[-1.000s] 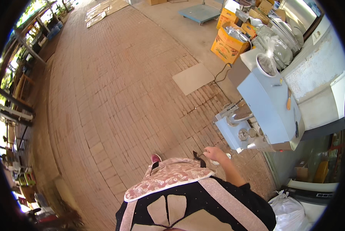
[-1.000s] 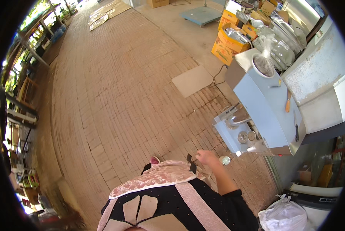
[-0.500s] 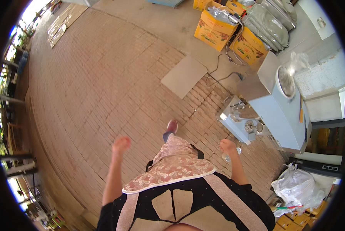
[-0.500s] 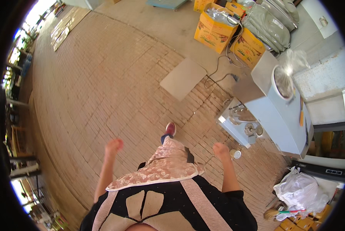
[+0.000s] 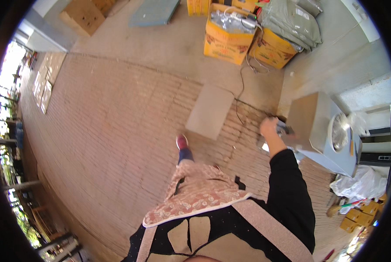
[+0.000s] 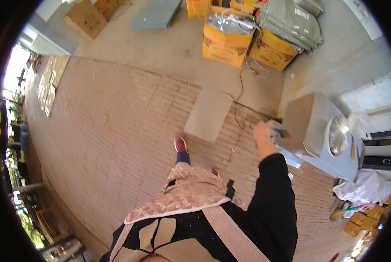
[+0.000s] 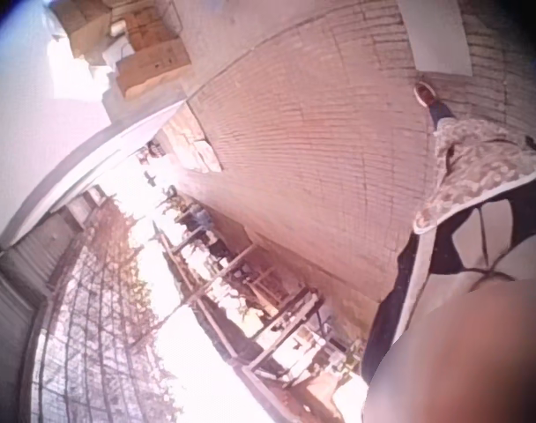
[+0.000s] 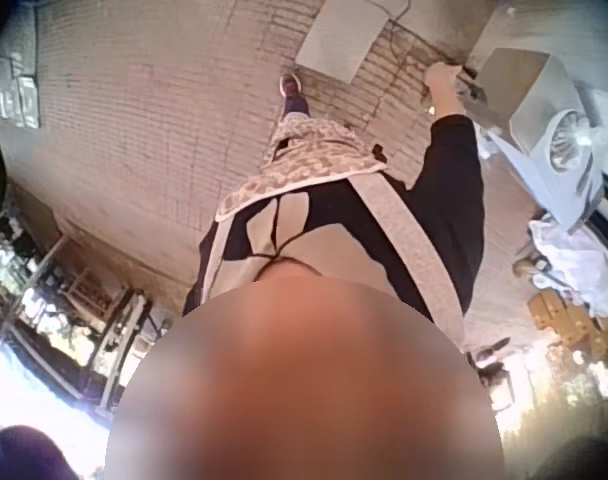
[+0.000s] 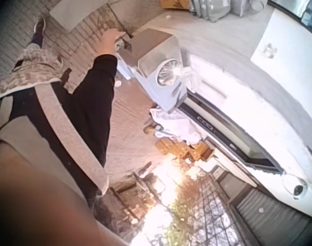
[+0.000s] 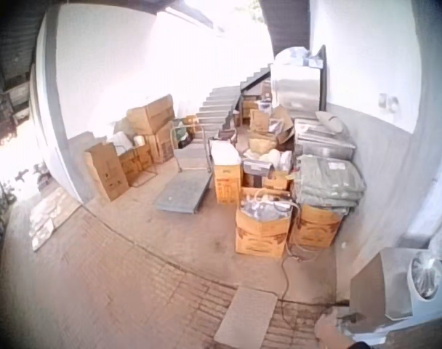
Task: The person scoops a light-colored powder into a clear jar on a digital scale, then transfers the powder into a plastic bag and places it on a shelf. The person then carries two jars to an outdoor area, places them on a sealing machine, and seals them with lids. The person plugs in the machine and retrieves the sealed jars.
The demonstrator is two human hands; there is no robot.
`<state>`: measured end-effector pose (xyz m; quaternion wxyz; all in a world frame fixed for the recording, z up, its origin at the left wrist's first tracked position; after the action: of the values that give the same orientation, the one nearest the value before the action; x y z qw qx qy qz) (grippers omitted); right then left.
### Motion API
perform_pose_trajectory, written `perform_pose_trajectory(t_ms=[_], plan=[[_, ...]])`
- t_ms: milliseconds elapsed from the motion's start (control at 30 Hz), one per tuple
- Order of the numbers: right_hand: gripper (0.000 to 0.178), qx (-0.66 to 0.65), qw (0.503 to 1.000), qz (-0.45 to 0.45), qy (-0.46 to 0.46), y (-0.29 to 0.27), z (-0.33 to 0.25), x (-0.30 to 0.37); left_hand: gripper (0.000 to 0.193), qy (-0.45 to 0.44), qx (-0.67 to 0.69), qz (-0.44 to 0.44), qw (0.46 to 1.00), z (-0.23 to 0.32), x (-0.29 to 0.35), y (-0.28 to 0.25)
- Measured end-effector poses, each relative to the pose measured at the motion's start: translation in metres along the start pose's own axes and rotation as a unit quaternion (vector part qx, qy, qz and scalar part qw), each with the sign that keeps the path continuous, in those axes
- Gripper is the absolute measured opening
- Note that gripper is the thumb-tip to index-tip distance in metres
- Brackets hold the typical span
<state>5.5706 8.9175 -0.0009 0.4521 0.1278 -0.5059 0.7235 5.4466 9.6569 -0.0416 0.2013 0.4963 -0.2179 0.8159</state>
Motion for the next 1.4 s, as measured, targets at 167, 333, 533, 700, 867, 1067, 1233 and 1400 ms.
perform_pose_trajectory(t_ms=[167,333,533,700,867,1067,1233,1400], plan=[[0.028,-0.048,0.993,-0.108,0.011,0.041,-0.023,-0.031,0.026,0.016,0.175,-0.013,0.984,0.11,-0.058,-0.095],[0.026,-0.263,0.964,-0.036,0.011,0.011,-0.044,-0.073,0.027,0.011,0.152,0.067,0.986,0.264,-0.1,-0.191],[0.03,-0.454,0.89,0.013,-0.024,-0.114,-0.009,-0.102,0.024,0.083,0.022,0.018,0.996,0.49,-0.188,-0.109],[0.029,-0.742,0.66,0.101,-0.055,-0.2,0.095,-0.015,0.044,-0.017,0.083,-0.306,0.948,0.631,-0.218,0.139],[0.025,-0.8,0.593,0.027,-0.084,-0.208,0.129,0.059,0.106,-0.198,0.241,-0.474,0.823,0.727,-0.174,0.349],[0.027,-0.829,0.511,-0.118,-0.195,-0.224,0.119,0.073,0.099,-0.156,0.178,-0.54,0.808,0.836,-0.168,0.472],[0.025,-0.799,0.536,-0.14,-0.233,-0.218,0.129,0.059,0.052,-0.157,0.062,-0.455,0.874,0.834,-0.199,0.501],[0.04,-0.848,0.453,-0.15,-0.23,-0.201,0.119,0.025,0.023,-0.041,-0.097,-0.44,0.892,0.851,-0.19,0.498]])
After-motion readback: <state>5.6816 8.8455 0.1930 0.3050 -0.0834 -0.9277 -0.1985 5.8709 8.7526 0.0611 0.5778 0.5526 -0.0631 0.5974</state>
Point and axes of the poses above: each hand's wrist, its own x-axis away from the middle knuckle, its own y-axis out of the palm, z = x × y, the point moved 9 cm from there along -x, towards the middle knuckle, and after that the axes turned 7 degrees about -z, right-handed, at the moved point
